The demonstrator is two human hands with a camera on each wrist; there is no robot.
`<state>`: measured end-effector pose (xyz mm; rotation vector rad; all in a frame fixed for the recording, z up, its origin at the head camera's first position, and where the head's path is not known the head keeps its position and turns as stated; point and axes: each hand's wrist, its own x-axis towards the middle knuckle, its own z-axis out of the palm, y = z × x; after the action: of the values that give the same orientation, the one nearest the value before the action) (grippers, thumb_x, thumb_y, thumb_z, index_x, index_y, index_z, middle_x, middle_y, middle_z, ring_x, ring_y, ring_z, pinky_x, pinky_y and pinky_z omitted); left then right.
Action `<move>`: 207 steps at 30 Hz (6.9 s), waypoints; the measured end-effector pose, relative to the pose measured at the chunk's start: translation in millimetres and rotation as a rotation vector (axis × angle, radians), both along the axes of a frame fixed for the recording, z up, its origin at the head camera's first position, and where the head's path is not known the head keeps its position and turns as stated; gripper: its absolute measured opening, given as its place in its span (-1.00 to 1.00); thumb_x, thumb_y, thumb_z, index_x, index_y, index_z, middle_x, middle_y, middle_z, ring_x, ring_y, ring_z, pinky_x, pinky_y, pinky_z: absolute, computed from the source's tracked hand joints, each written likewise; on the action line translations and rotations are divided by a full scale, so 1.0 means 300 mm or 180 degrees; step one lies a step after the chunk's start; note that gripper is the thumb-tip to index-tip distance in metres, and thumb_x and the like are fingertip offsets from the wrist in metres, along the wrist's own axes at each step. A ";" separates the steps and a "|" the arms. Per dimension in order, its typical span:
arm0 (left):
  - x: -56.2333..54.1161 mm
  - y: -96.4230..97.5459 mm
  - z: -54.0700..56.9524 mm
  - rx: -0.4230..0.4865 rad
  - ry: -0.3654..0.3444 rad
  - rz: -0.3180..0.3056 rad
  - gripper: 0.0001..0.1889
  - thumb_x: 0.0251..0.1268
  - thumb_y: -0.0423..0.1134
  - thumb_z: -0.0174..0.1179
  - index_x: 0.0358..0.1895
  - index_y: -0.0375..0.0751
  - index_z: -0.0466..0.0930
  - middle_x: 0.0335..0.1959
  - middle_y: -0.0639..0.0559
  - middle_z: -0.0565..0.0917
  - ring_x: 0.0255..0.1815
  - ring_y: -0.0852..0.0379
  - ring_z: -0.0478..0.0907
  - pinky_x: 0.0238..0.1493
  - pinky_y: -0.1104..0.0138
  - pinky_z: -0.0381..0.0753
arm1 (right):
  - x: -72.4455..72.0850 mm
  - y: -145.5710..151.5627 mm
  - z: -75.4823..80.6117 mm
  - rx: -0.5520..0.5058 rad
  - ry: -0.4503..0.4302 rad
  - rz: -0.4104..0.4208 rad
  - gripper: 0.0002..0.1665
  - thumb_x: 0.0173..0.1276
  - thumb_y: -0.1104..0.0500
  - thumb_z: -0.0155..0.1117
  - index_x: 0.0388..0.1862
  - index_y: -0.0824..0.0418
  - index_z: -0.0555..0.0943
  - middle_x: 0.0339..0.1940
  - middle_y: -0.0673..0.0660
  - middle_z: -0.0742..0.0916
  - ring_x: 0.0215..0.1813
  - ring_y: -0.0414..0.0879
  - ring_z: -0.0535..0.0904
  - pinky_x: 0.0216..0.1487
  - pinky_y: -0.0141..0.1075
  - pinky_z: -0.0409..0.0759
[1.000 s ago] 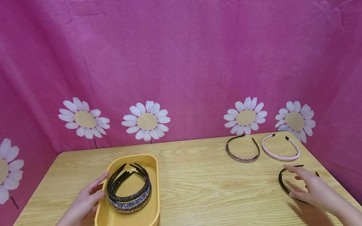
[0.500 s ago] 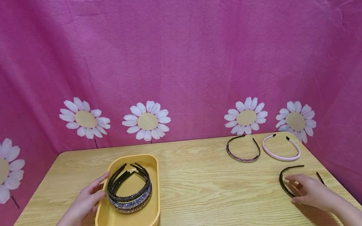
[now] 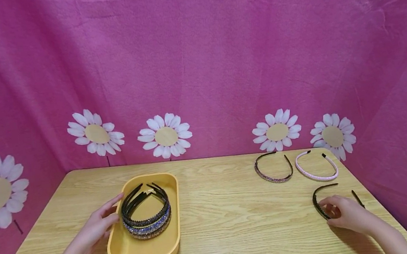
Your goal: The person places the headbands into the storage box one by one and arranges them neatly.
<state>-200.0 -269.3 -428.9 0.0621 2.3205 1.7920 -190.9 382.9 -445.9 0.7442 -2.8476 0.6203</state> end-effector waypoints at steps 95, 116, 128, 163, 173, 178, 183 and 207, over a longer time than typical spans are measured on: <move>0.000 0.000 -0.002 0.0033 0.0008 0.0004 -0.26 0.20 -0.40 -0.04 0.50 -0.14 -0.04 0.36 -0.52 0.13 0.06 -0.03 0.50 -0.07 0.15 0.64 | -0.035 -0.322 0.494 -0.0206 0.1545 0.0430 -0.48 -0.13 0.42 0.46 -0.11 0.12 0.63 -0.45 -0.18 0.52 -0.34 -0.32 0.39 -0.34 -0.59 0.50; 0.000 0.001 -0.002 -0.0029 -0.0015 0.0020 -0.29 0.23 -0.39 -0.06 0.49 -0.15 -0.01 0.35 -0.50 0.15 0.07 0.00 0.48 -0.03 0.16 0.63 | -0.072 -0.467 0.592 -0.0496 0.1930 0.0841 -0.43 -0.08 0.51 0.35 -0.02 0.16 0.61 -0.36 -0.03 0.62 -0.32 -0.24 0.49 -0.17 -0.57 0.57; 0.000 0.002 0.004 -0.0076 0.0013 0.0024 -0.30 0.24 -0.38 -0.06 0.49 -0.15 0.00 0.34 -0.48 0.18 0.08 -0.01 0.46 -0.02 0.17 0.62 | -0.098 -0.577 0.631 -0.0728 0.2025 0.1151 -0.44 -0.09 0.51 0.33 -0.02 0.22 0.60 -0.26 0.06 0.67 -0.31 -0.16 0.56 -0.29 -0.58 0.48; -0.002 0.004 -0.003 0.0011 0.0049 0.0037 -0.28 0.20 -0.42 -0.05 0.48 -0.19 0.01 0.33 -0.54 0.17 0.05 -0.02 0.50 -0.06 0.17 0.64 | -0.170 -0.895 0.575 -0.0823 0.2033 0.1767 -0.57 0.12 0.46 0.21 -0.01 0.20 0.63 -0.14 0.05 0.67 -0.13 -0.16 0.53 -0.33 -0.42 0.58; -0.001 0.005 0.000 -0.0047 0.0048 0.0054 -0.29 0.21 -0.40 -0.06 0.48 -0.19 0.01 0.33 -0.53 0.17 0.01 0.03 0.51 -0.11 0.23 0.65 | -0.174 -0.994 0.523 -0.0758 0.2197 0.1885 -0.57 0.15 0.41 0.21 0.01 0.12 0.63 -0.17 0.03 0.67 -0.19 -0.20 0.52 -0.46 -0.53 0.48; -0.001 0.002 -0.001 -0.0022 0.0052 0.0035 -0.29 0.21 -0.40 -0.06 0.48 -0.21 0.00 0.33 -0.54 0.16 0.04 0.00 0.50 -0.07 0.19 0.65 | -0.176 -1.051 0.490 -0.0637 0.2305 0.2035 -0.60 0.18 0.38 0.21 -0.01 0.11 0.63 -0.17 0.01 0.68 -0.13 -0.20 0.55 -0.36 -0.54 0.55; -0.001 0.001 -0.002 -0.0021 0.0061 0.0033 -0.29 0.20 -0.41 -0.06 0.48 -0.22 0.00 0.33 -0.55 0.16 0.04 -0.03 0.51 -0.07 0.19 0.64 | -0.180 -1.104 0.456 -0.0595 0.2364 0.2208 -0.63 0.18 0.39 0.20 -0.04 0.13 0.64 -0.18 0.01 0.69 -0.11 -0.19 0.57 -0.23 -0.54 0.56; 0.003 0.003 0.004 0.0028 -0.0008 -0.0006 -0.27 0.25 -0.39 -0.05 0.49 -0.29 -0.11 0.33 -0.56 0.11 0.05 -0.01 0.48 -0.07 0.16 0.64 | -0.153 -1.258 0.237 -0.0128 0.2430 0.2125 -0.64 0.21 0.31 0.22 -0.05 0.01 0.69 -0.20 -0.13 0.71 -0.13 -0.28 0.54 -0.22 -0.63 0.53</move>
<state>-199.0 -268.4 -427.7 0.0634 2.3100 1.8004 -236.9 5.4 -374.8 1.5380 -1.8673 0.3356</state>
